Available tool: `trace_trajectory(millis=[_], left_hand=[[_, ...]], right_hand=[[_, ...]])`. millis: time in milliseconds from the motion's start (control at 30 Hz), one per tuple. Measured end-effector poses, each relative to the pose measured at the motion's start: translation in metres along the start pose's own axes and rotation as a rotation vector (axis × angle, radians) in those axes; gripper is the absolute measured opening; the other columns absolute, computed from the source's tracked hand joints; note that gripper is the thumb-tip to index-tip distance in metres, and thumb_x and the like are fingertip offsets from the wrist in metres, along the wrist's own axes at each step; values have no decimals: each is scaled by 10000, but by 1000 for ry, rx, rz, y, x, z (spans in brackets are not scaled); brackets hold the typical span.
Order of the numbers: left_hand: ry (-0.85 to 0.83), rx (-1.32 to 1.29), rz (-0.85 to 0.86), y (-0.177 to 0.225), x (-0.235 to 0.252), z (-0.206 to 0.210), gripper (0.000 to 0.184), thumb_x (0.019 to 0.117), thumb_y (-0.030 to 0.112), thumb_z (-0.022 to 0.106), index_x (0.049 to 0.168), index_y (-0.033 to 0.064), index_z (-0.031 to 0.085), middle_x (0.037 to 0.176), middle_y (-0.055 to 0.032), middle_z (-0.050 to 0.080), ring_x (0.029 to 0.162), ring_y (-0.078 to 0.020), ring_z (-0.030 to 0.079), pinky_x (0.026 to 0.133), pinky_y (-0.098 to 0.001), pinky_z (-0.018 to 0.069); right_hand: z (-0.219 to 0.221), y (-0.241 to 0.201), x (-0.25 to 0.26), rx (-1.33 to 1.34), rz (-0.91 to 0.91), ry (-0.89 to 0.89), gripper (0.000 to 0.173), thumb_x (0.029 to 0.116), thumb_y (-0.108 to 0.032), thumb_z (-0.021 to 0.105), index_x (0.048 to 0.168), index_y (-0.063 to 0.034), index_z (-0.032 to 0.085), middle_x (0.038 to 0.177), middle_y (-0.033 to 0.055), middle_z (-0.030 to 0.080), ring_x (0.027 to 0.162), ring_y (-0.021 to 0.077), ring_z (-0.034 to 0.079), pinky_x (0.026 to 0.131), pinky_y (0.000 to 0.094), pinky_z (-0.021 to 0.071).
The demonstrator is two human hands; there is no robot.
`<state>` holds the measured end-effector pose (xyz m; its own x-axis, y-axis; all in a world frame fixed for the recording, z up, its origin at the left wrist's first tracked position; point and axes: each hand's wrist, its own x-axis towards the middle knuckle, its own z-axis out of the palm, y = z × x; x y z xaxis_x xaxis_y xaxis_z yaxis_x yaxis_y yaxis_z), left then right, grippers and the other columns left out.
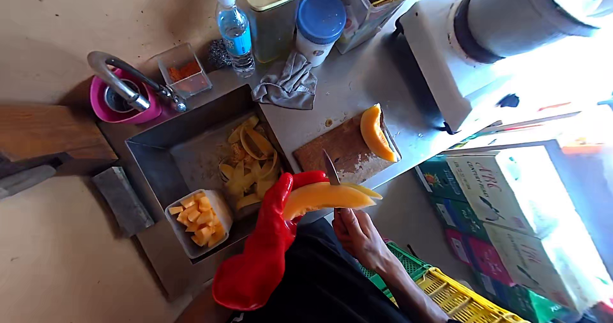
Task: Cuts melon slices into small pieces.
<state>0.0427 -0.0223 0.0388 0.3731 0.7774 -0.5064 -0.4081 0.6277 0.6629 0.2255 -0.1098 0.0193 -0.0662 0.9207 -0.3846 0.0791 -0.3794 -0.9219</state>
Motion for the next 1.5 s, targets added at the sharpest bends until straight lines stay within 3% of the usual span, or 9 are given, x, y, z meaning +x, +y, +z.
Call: trace_trajectory(millis=[100, 300, 500, 667, 867, 967, 1067, 1200, 1500], left_hand=[[-38, -106, 129, -18, -9, 4, 443, 1075, 260, 304, 1251, -7, 612, 1186, -147, 688, 1106, -244, 669, 960, -424, 564], [-54, 145, -73, 30, -5, 9, 474, 1092, 430, 326, 1211, 158, 695, 1131, -47, 719, 1020, -153, 678, 844, -313, 567], [15, -251, 19, -3, -10, 26, 473, 1093, 317, 268, 1203, 71, 657, 1100, -88, 732, 1010, -170, 706, 866, -318, 587], [-169, 216, -105, 37, 0, 4, 475, 1059, 550, 364, 1230, 229, 668, 1098, 15, 699, 985, -85, 660, 820, -255, 555], [56, -484, -191, -10, 16, 29, 496, 1097, 419, 289, 1265, 56, 581, 1101, -134, 682, 962, -219, 685, 819, -343, 577], [-74, -212, -205, 0, 22, 21, 640, 1061, 580, 236, 1262, 126, 639, 1044, -60, 713, 867, -124, 679, 717, -243, 549], [-235, 22, -118, -1, 35, 11, 594, 1044, 623, 312, 1438, 238, 533, 1288, -39, 665, 1073, -157, 666, 870, -320, 561], [-195, 12, -100, -3, 43, 19, 739, 1006, 710, 281, 1447, 175, 537, 1325, -131, 641, 1141, -265, 661, 956, -425, 555], [173, -171, -30, -29, 35, 44, 589, 1030, 590, 422, 1367, 127, 561, 1258, -129, 659, 1121, -271, 669, 947, -449, 566]], right_hand=[[2, -4, -1, 70, -9, -16, 569, 1077, -597, 239, 723, -204, 448, 542, -106, 351, 420, 0, 327, 382, 184, 288], [5, -2, -7, 119, -23, -22, 509, 1035, -661, 338, 855, -205, 476, 603, -118, 368, 457, -14, 337, 406, 169, 316], [2, -12, -2, 150, 4, -58, 557, 1066, -617, 267, 737, -209, 452, 536, -114, 354, 409, -11, 329, 372, 170, 291], [4, -7, -4, 214, 48, -76, 465, 1048, -615, 353, 813, -231, 469, 576, -137, 364, 441, -32, 329, 397, 148, 294], [7, -20, 9, 308, 198, -65, 503, 1102, -431, 184, 754, -176, 443, 500, -90, 369, 371, 17, 349, 350, 181, 312], [-2, -26, 20, 326, 306, -56, 504, 1120, -400, 162, 797, -145, 454, 506, -70, 380, 375, 36, 358, 360, 192, 329], [-18, -29, 36, 357, 391, -14, 523, 1128, -438, 200, 793, -131, 460, 513, -57, 373, 380, 34, 342, 364, 182, 315], [-25, -23, 48, 252, 390, 47, 571, 1114, -500, 238, 773, -107, 473, 512, -28, 381, 377, 62, 369, 366, 201, 338], [4, -2, 51, 119, 300, 25, 665, 1078, -607, 204, 721, -109, 462, 506, 18, 395, 374, 126, 385, 376, 273, 353]])
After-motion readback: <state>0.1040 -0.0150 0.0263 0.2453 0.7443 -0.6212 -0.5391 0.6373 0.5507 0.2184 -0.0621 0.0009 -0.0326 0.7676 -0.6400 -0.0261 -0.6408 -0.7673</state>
